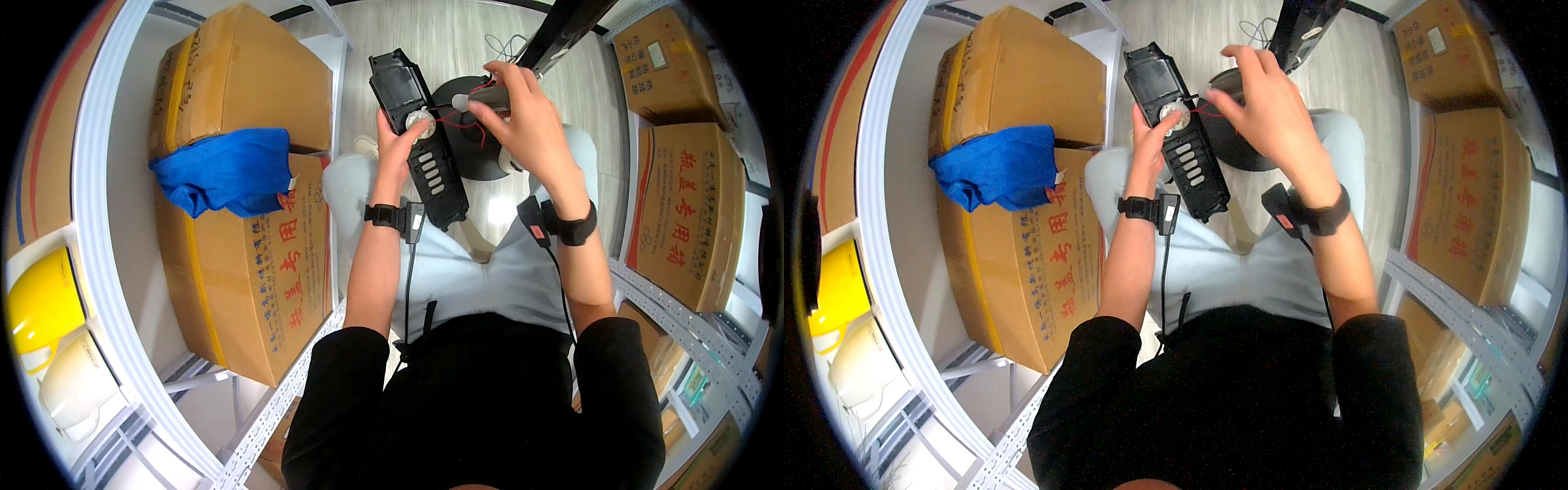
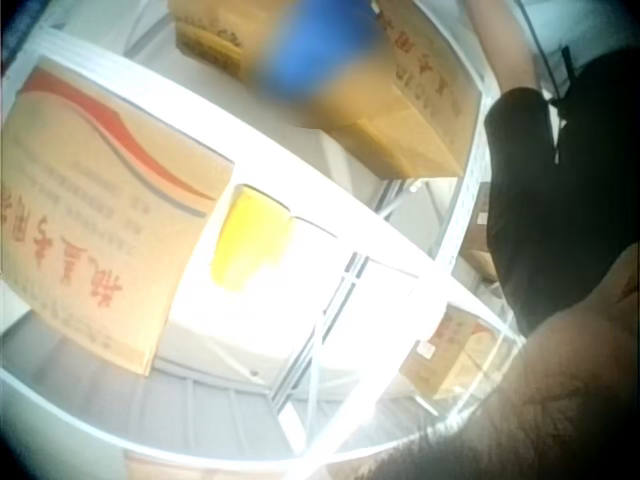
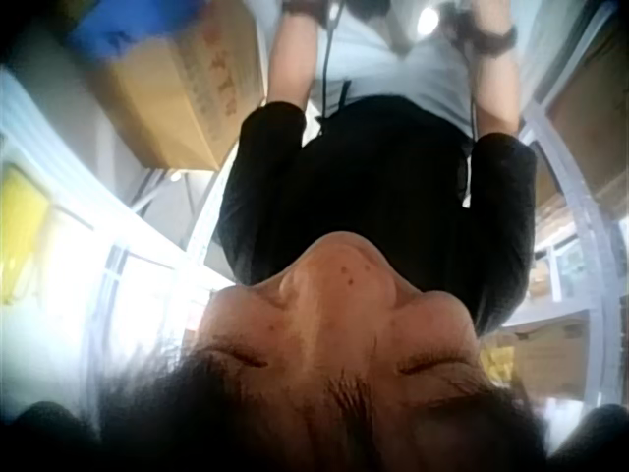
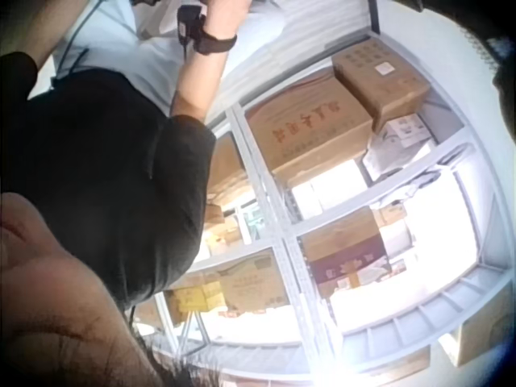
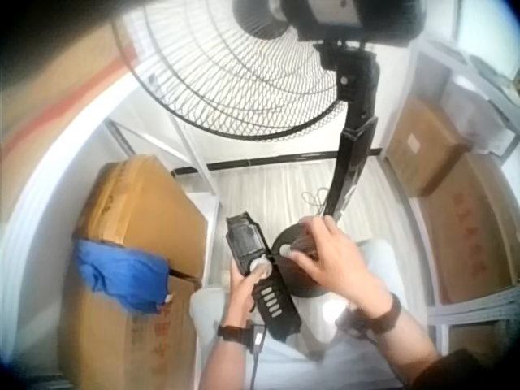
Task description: The person sits on the floor and uses a screwdriver to remove screws from the base of a standing fan. They open the casing, manipulate internal wires and components, then reassemble the base and secure it with screws.
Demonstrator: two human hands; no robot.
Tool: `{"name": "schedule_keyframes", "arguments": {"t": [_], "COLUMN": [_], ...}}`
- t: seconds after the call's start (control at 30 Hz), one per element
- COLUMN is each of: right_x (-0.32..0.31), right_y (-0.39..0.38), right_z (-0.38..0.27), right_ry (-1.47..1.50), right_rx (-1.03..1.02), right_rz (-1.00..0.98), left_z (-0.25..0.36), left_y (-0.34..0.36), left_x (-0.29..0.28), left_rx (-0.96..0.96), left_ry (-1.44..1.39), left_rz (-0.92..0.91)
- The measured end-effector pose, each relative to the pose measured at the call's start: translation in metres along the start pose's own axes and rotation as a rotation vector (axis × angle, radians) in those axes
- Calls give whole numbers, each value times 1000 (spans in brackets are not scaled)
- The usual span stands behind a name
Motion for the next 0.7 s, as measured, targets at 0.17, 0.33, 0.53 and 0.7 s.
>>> {"name": "schedule_keyframes", "arguments": {"t": [0.17,0.33,0.53,0.7], "right_x": [4,8,4,8], "right_y": [-5,0,-7,1], "right_z": [-11,4,-11,9], "right_ry": [49,-50,43,-49], "right_rx": [65,128,-30,211], "right_rz": [-133,-82,-100,-100], "left_z": [2,1,5,3], "left_y": [1,1,0,0], "left_x": [2,-3,2,-2], "left_rx": [-6,10,21,34], "left_ry": [12,71,39,72], "left_rz": [-19,12,-3,25]}}
Point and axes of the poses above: each hand's wrist, its own y-axis towards the middle knuckle, its own x-axis out of the palm, z = x × y, the point moved 4 cm from there along y, towards the middle knuckle, and after that the axes turned 1 degree about z, right-handed, at the moved point
